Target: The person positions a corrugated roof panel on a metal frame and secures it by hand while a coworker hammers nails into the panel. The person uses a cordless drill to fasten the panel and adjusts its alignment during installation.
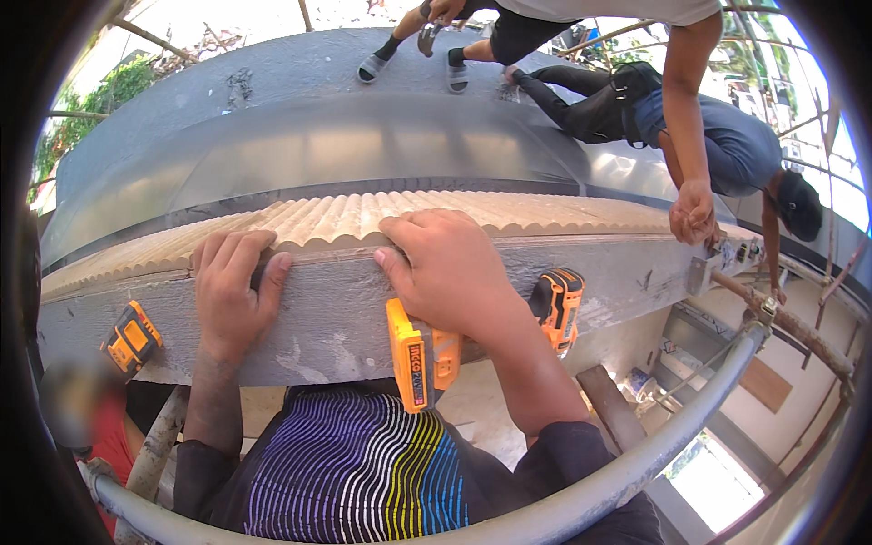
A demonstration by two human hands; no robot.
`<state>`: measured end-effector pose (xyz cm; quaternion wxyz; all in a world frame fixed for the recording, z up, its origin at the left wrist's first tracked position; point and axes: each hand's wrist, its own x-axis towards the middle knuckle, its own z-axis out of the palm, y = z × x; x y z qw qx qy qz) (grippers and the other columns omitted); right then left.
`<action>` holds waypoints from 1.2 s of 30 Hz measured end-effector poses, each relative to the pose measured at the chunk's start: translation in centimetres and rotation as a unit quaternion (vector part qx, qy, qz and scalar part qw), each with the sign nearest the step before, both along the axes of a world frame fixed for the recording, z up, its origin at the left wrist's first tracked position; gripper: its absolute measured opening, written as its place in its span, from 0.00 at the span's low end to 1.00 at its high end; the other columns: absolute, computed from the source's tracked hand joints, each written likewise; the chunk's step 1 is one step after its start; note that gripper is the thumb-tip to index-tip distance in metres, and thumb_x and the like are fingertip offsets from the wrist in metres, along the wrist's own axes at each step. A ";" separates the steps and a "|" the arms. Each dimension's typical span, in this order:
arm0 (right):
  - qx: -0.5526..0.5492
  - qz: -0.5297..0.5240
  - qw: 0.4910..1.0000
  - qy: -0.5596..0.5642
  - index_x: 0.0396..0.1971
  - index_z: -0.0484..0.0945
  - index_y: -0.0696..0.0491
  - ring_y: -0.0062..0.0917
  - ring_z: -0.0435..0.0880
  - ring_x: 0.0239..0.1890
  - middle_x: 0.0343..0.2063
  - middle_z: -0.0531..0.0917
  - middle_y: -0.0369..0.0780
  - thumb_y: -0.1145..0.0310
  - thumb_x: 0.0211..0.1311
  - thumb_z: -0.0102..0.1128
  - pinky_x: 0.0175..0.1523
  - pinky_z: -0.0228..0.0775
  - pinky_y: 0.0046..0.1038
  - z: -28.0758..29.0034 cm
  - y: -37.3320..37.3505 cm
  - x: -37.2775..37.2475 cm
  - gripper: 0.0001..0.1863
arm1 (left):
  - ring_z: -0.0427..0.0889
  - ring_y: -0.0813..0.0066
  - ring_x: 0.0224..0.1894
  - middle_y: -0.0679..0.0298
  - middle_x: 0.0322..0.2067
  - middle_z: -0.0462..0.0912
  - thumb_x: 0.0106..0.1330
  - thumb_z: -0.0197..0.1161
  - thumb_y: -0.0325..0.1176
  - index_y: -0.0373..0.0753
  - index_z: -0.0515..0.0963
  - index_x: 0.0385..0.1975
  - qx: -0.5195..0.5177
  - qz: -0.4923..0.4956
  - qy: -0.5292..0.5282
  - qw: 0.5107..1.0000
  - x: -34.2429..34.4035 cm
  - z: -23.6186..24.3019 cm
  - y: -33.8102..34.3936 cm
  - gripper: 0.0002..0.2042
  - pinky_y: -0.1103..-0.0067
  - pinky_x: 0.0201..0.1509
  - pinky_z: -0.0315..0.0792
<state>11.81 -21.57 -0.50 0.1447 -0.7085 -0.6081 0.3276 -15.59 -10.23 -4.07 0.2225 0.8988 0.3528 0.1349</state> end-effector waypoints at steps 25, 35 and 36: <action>0.010 -0.052 0.999 -0.009 0.61 0.87 0.59 0.50 0.86 0.60 0.56 0.90 0.52 0.69 0.78 0.69 0.71 0.75 0.45 -0.5 -1.0 -0.9 0.17 | 0.84 0.57 0.41 0.60 0.34 0.81 0.81 0.68 0.42 0.40 0.78 0.38 -0.006 0.006 -0.037 0.999 0.0 -0.4 0.4 0.13 0.61 0.52 0.75; 0.015 -0.044 0.999 0.010 0.60 0.88 0.60 0.51 0.88 0.58 0.54 0.91 0.53 0.68 0.77 0.69 0.68 0.77 0.45 -0.1 -0.8 -0.6 0.17 | 0.84 0.56 0.46 0.58 0.38 0.82 0.78 0.69 0.40 0.39 0.80 0.41 -0.014 0.023 -0.025 0.999 0.3 -0.3 0.2 0.10 0.60 0.55 0.76; 0.011 -0.048 0.999 0.024 0.59 0.88 0.60 0.51 0.88 0.57 0.53 0.91 0.52 0.69 0.76 0.69 0.67 0.77 0.46 -0.1 -0.7 -0.7 0.17 | 0.85 0.56 0.47 0.57 0.38 0.83 0.78 0.69 0.40 0.39 0.81 0.43 -0.021 0.029 -0.030 0.999 0.6 -0.5 0.0 0.11 0.60 0.56 0.77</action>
